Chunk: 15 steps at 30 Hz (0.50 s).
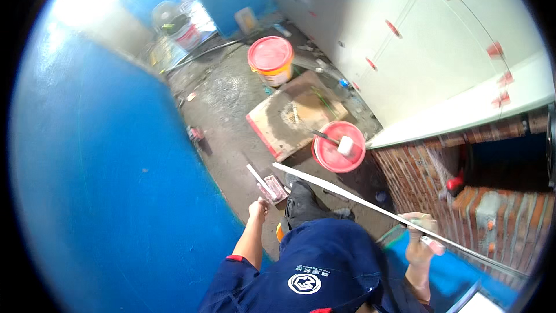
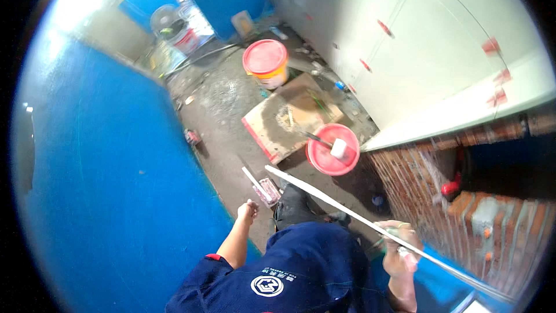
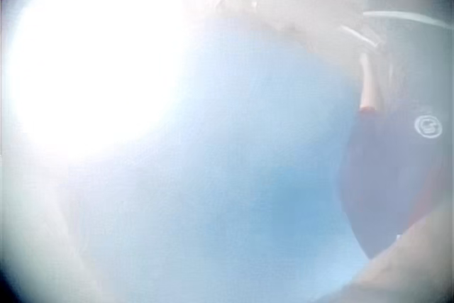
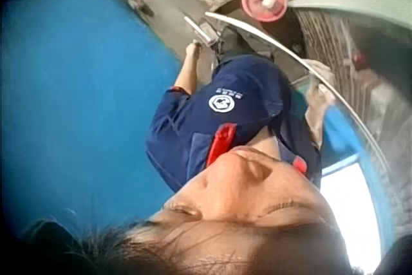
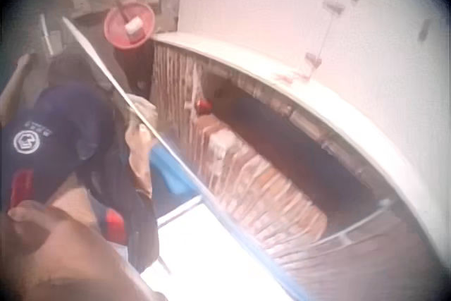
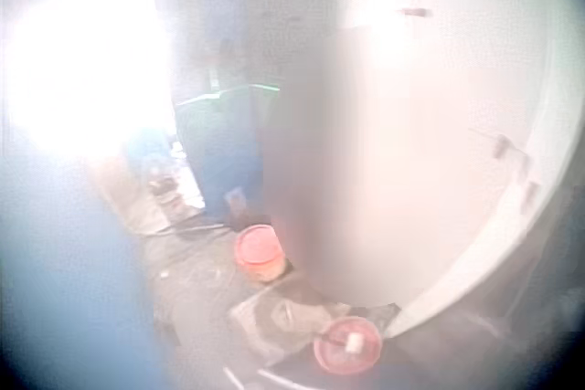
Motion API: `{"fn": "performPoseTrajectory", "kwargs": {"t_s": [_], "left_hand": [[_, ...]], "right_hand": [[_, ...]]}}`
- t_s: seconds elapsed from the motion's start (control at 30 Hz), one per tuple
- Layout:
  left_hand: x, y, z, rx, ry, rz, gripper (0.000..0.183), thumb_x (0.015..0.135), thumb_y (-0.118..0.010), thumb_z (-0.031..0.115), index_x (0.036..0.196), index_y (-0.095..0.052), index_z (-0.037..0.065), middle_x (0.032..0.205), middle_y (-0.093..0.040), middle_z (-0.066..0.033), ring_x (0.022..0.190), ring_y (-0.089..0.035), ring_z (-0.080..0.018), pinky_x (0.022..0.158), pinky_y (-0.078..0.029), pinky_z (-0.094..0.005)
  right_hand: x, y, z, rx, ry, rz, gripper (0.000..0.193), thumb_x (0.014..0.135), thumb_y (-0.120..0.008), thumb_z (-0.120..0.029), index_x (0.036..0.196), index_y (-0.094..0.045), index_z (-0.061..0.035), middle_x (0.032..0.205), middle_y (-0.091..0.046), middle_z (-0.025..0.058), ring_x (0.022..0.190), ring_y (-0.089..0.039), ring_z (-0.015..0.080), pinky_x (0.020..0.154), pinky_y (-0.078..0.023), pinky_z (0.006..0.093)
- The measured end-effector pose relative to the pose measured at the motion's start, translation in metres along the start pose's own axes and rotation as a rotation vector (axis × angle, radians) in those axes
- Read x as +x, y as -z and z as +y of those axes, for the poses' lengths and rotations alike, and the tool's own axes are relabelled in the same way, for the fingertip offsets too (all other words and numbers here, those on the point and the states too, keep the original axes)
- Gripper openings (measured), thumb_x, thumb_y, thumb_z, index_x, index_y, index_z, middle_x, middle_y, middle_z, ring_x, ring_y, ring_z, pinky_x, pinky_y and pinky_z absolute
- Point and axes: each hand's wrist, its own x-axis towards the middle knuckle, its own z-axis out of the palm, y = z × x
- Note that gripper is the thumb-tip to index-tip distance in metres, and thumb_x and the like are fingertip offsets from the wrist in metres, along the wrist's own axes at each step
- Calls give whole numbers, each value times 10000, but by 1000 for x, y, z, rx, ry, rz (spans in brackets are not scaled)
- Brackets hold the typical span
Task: The person measures a brick wall with a tape measure and marks it with a marker. Then, the person measures and marks a white tile on the floor, and uses an angle grinder to cut the tile along the marked lines.
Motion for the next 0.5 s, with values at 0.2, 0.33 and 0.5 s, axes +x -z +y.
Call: {"fn": "performPoseTrajectory", "kwargs": {"t_s": [0.2, 0.33, 0.5], "left_hand": [[-29, 11, 58, 80, -76, -9, 455, 1029, -564, 458, 894, -688, 42, 917, -746, -81, 712, -673, -172, 626, -485, -341], [-4, 82, 83, 259, -347, 206, 440, 1031, -566, 396, 850, -688, 13, 863, -741, -81, 719, -680, -202, 664, -511, -371], [-69, 63, 227, 423, -689, 308, 442, 841, -747, 152, 1243, -594, 49, 1351, -560, -217, 1199, -583, -411, 986, -476, -494]], "right_hand": [[122, -148, 1, -67, 102, -317, 24, 935, -656, 37, 933, -632, 36, 961, -720, 181, 873, -705, 267, 776, -559, 342], [185, -244, 0, 109, 198, -468, 115, 878, -671, 51, 991, -658, 36, 973, -713, 158, 896, -705, 293, 797, -555, 366], [255, -341, -4, 27, 266, -676, 135, 860, -674, 50, 991, -658, 21, 965, -712, 144, 907, -718, 311, 779, -562, 375]]}}
